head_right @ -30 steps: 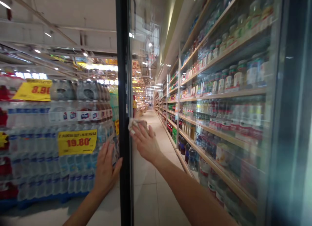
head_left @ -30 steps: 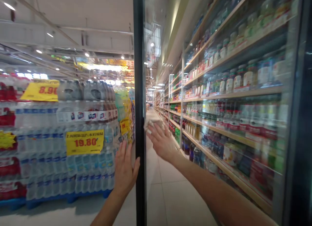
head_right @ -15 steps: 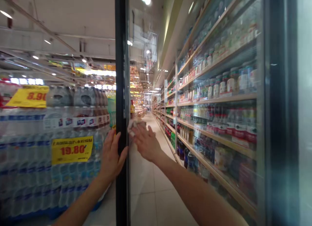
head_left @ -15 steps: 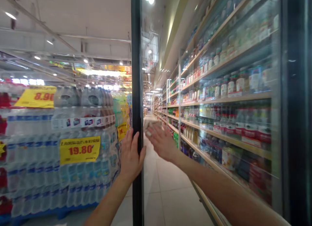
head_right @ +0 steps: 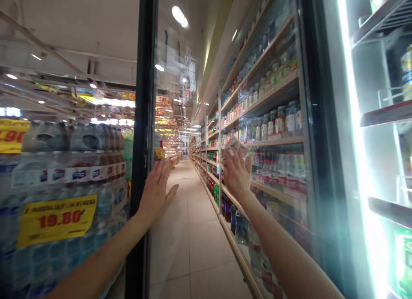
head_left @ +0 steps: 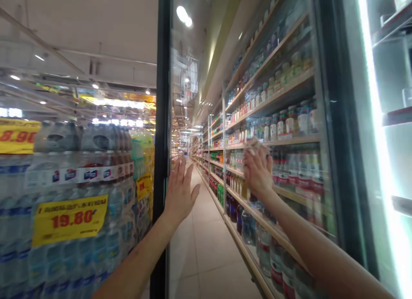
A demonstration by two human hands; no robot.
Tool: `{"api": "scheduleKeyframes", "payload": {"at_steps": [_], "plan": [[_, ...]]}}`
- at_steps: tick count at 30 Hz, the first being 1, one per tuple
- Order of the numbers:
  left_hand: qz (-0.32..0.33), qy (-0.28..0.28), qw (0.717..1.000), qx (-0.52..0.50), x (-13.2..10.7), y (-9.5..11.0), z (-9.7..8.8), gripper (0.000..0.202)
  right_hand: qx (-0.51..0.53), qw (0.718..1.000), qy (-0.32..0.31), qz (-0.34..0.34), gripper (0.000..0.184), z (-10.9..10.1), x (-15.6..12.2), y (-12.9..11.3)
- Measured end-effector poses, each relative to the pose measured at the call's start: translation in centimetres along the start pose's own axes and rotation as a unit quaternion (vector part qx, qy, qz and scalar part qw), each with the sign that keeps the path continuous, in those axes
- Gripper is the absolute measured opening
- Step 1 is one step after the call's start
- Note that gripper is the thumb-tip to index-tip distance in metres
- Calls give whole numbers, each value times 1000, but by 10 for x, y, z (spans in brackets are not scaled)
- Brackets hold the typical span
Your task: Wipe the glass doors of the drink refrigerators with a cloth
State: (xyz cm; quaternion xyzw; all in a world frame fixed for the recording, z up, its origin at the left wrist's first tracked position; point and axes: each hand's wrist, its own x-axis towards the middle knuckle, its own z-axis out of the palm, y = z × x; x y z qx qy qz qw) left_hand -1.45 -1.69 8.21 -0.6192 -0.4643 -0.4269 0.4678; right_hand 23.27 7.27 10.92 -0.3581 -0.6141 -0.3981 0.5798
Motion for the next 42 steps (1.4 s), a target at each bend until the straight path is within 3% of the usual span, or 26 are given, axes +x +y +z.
{"api": "scheduleKeyframes", "payload": {"at_steps": [2,4,6,7,9,10,11,12,14,17,19,21,24,26,27,29,31,33,35,39,41,42], "plan": [[-32,-26,999,15,4,4,5,58,-18,989,42,139,52,-5,-4,24],[-61,-44,997,32,6,7,10,63,-22,979,62,192,52,-6,-9,26],[-74,-52,995,47,6,9,13,67,-12,994,37,107,50,-5,-18,10],[-74,-52,995,53,5,9,15,68,-1,1000,10,19,49,-3,-24,-1],[-69,-44,995,62,4,9,18,70,26,986,-42,-158,47,-1,-36,-16],[-66,-41,995,65,4,9,19,70,32,976,-54,-207,46,-1,-40,-16],[-62,-38,995,66,3,8,20,70,29,975,-54,-216,45,-3,-43,-10],[-60,-37,995,67,3,8,21,70,18,981,-43,-186,44,-5,-45,3],[-63,-36,995,67,3,8,21,70,-19,999,-5,-49,44,-13,-44,41],[-71,-42,995,61,3,9,20,69,-56,984,57,160,50,-25,-40,91],[-77,-45,994,55,4,11,19,69,-61,978,62,188,52,-27,-41,96],[-81,-39,995,52,6,15,18,68,-54,993,29,101,51,-26,-48,78],[-53,-29,997,49,13,26,19,67,-23,994,-38,-104,48,-21,-60,45],[-30,-36,998,47,19,35,22,67,-10,986,-55,-156,47,-21,-64,44],[-27,-43,998,46,22,40,23,67,-13,990,-51,-134,47,-23,-64,53],[-33,-56,997,46,26,46,25,67,-32,999,-16,-4,48,-28,-60,81],[-39,-66,996,45,29,48,26,66,-54,986,34,151,50,-32,-54,109],[-42,-70,996,41,29,48,27,67,-59,971,58,223,52,-34,-51,118],[-44,-67,996,37,28,46,28,68,-50,982,41,180,51,-31,-53,106],[-38,-62,997,39,27,44,29,68,-17,997,-36,-63,43,-25,-63,65],[-38,-66,996,47,27,44,28,68,-12,994,-51,-98,42,-25,-62,68],[-39,-68,996,50,27,45,28,68,-15,996,-45,-69,42,-26,-59,77]]}}
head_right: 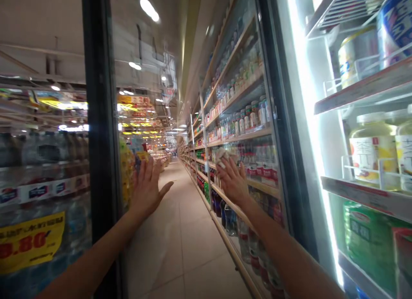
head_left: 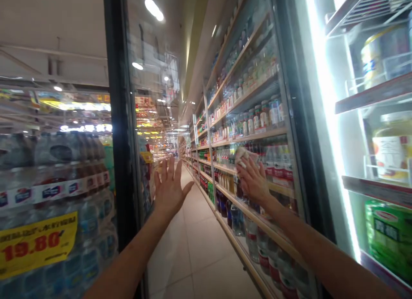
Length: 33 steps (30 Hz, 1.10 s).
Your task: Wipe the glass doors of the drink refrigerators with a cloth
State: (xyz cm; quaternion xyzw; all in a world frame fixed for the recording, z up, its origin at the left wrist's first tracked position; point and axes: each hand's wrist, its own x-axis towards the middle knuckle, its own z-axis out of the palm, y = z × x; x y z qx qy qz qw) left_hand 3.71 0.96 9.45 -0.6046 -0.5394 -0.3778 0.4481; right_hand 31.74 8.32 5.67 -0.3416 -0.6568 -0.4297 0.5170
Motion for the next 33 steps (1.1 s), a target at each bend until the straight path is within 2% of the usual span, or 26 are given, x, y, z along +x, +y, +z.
{"api": "scheduleKeyframes", "payload": {"at_steps": [2,4,5,6,8,11,13,14,15,17,19,20,21,23,25,27,28,29,30,31,33], "plan": [[0,-5,1000,3,0,1,0,69,-10,990,40,134,46,-3,7,28],[0,-5,1000,1,0,1,-1,70,-19,957,93,275,51,-6,20,51],[1,-3,1000,-1,0,1,-1,69,-21,941,113,319,52,-6,28,56],[2,2,1000,-3,0,1,-1,69,-20,935,122,334,52,-6,35,56],[2,14,1000,-10,1,1,-1,66,-13,954,104,280,50,-5,47,41],[-4,37,999,-20,5,-2,-3,62,7,997,24,70,48,-2,53,7],[-4,50,999,-19,10,-5,-4,62,12,999,-12,-30,47,-1,51,0],[0,54,998,-16,12,-6,-5,63,8,999,-13,-34,47,-2,49,4],[4,55,998,-12,14,-8,-5,64,1,1000,0,-4,47,-3,49,13],[11,47,999,-5,18,-11,-5,68,-14,990,51,129,49,-4,51,38],[13,37,999,-2,19,-13,-4,70,-20,959,105,264,51,-6,60,58],[11,34,999,-2,19,-13,-4,70,-19,945,121,302,52,-6,65,61],[10,33,999,-2,19,-13,-4,70,-17,941,127,314,52,-5,69,60],[13,34,999,-2,18,-12,-4,70,-10,960,106,260,51,-4,74,44],[15,39,999,-1,18,-13,-5,69,-3,990,54,129,48,-2,74,23],[20,42,999,0,19,-15,-7,67,4,1000,2,2,46,-2,68,13],[20,47,999,-1,21,-17,-8,66,4,1000,-8,-24,45,-3,65,14],[20,54,998,-3,23,-19,-10,65,1,1000,-5,-14,45,-5,63,21],[16,61,998,-5,27,-21,-12,65,-5,999,14,34,46,-7,63,31],[10,68,998,-6,32,-23,-14,65,-10,993,43,108,47,-9,64,42],[-4,68,998,-8,42,-27,-17,67,-19,963,95,251,49,-13,72,62]]}}
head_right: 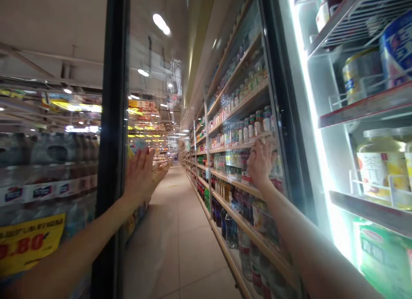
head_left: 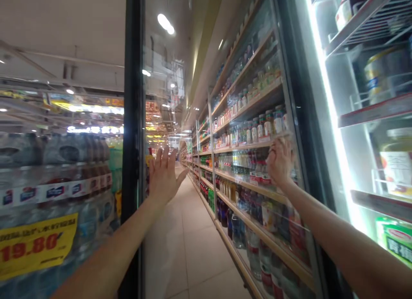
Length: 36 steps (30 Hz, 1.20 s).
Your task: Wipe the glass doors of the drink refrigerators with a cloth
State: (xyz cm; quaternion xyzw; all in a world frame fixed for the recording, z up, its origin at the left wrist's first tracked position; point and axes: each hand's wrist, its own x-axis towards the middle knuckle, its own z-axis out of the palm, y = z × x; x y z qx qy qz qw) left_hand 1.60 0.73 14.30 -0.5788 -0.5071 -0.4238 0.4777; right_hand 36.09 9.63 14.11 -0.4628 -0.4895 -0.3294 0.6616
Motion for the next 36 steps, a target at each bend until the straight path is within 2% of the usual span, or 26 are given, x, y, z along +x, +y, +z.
{"api": "scheduleKeyframes", "payload": {"at_steps": [1,2,3,4,6,8,9,10,11,12,14,16,17,18,20,23,24,26,28,30,32,34,36], "plan": [[-4,-8,1000,2,5,-2,-1,68,-2,999,14,45,50,1,7,1],[-6,-20,1000,3,9,-3,-1,68,-2,998,17,62,50,2,12,-4],[-5,-31,999,6,12,-4,-2,68,1,999,9,49,50,4,13,-13],[-4,-39,999,9,14,-4,-2,68,6,1000,-8,9,49,6,11,-26],[1,-46,999,17,16,-5,-4,68,25,991,-54,-122,47,10,0,-56],[10,-50,998,26,15,-5,-5,67,42,957,-100,-269,46,13,-13,-80],[13,-52,998,32,14,-5,-5,66,46,941,-112,-317,46,13,-17,-85],[13,-52,998,37,13,-5,-5,66,46,934,-116,-335,46,13,-18,-85],[14,-50,998,41,12,-5,-5,66,43,940,-110,-320,46,13,-17,-80],[15,-46,998,45,12,-5,-5,66,36,957,-94,-270,45,12,-12,-71],[16,-39,998,48,11,-5,-3,66,20,991,-46,-122,46,10,4,-51],[16,-43,998,45,12,-5,-2,67,6,1000,-9,-6,48,10,19,-39],[14,-46,998,42,12,-5,-2,67,3,1000,-5,9,50,10,23,-40],[11,-47,998,41,12,-5,-2,67,4,1000,-13,-6,50,11,24,-46],[12,-46,998,40,12,-5,-2,66,12,993,-49,-103,49,13,13,-70],[23,-42,998,42,12,-6,-3,67,37,944,-109,-309,46,16,-16,-108],[23,-42,998,44,12,-6,-4,67,45,926,-119,-356,45,17,-24,-115],[18,-45,998,48,12,-5,-5,67,49,913,-123,-387,44,17,-30,-112],[7,-57,997,50,12,-3,-6,68,43,943,-99,-316,44,15,-22,-91],[-2,-71,996,51,12,1,-9,68,37,982,-51,-179,45,14,-3,-65],[-8,-81,995,48,13,4,-11,68,32,998,-4,-61,47,14,15,-49],[-11,-84,995,43,13,5,-12,67,30,999,13,-22,49,16,21,-52],[-12,-79,996,36,13,4,-12,67,37,997,-13,-70,49,17,12,-73]]}}
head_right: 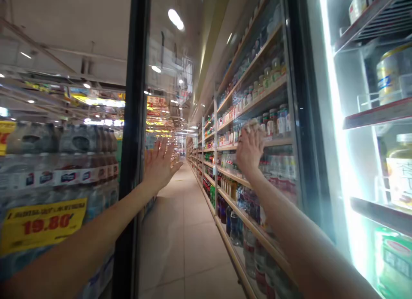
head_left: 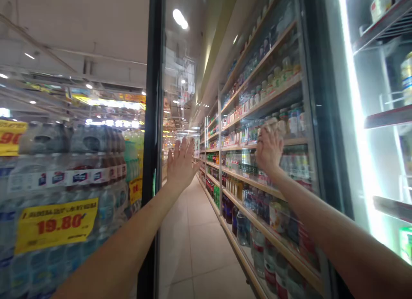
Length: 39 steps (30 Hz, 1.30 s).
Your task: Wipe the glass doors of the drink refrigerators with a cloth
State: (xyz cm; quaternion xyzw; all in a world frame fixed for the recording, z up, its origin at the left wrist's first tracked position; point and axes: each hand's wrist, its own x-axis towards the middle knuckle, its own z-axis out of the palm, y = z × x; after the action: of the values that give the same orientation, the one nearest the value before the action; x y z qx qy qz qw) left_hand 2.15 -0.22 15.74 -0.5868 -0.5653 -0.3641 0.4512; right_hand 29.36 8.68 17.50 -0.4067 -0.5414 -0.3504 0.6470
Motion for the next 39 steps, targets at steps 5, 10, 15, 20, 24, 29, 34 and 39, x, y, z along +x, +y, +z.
{"api": "scheduleKeyframes", "payload": {"at_steps": [5,10,15,20,24,29,34,39], "plan": [[7,61,997,-38,0,-3,6,61,86,971,-111,-191,48,9,-37,-73],[172,155,958,-169,3,35,22,47,237,961,-96,-102,50,9,-50,-90],[181,165,957,-158,14,87,41,48,342,929,-82,-114,54,-3,-52,-74],[210,177,960,-53,25,109,46,50,150,985,13,-86,52,-6,-47,-32],[273,145,951,-25,39,97,40,46,24,995,-5,-93,50,-2,-45,-8],[-3,127,991,-47,69,21,10,48,-15,995,-16,-100,49,0,-48,-9],[21,139,988,-61,56,27,15,48,-28,993,-16,-110,49,1,-50,-12],[329,100,938,-49,38,73,37,44,-20,992,-17,-124,50,1,-50,-8]]}}
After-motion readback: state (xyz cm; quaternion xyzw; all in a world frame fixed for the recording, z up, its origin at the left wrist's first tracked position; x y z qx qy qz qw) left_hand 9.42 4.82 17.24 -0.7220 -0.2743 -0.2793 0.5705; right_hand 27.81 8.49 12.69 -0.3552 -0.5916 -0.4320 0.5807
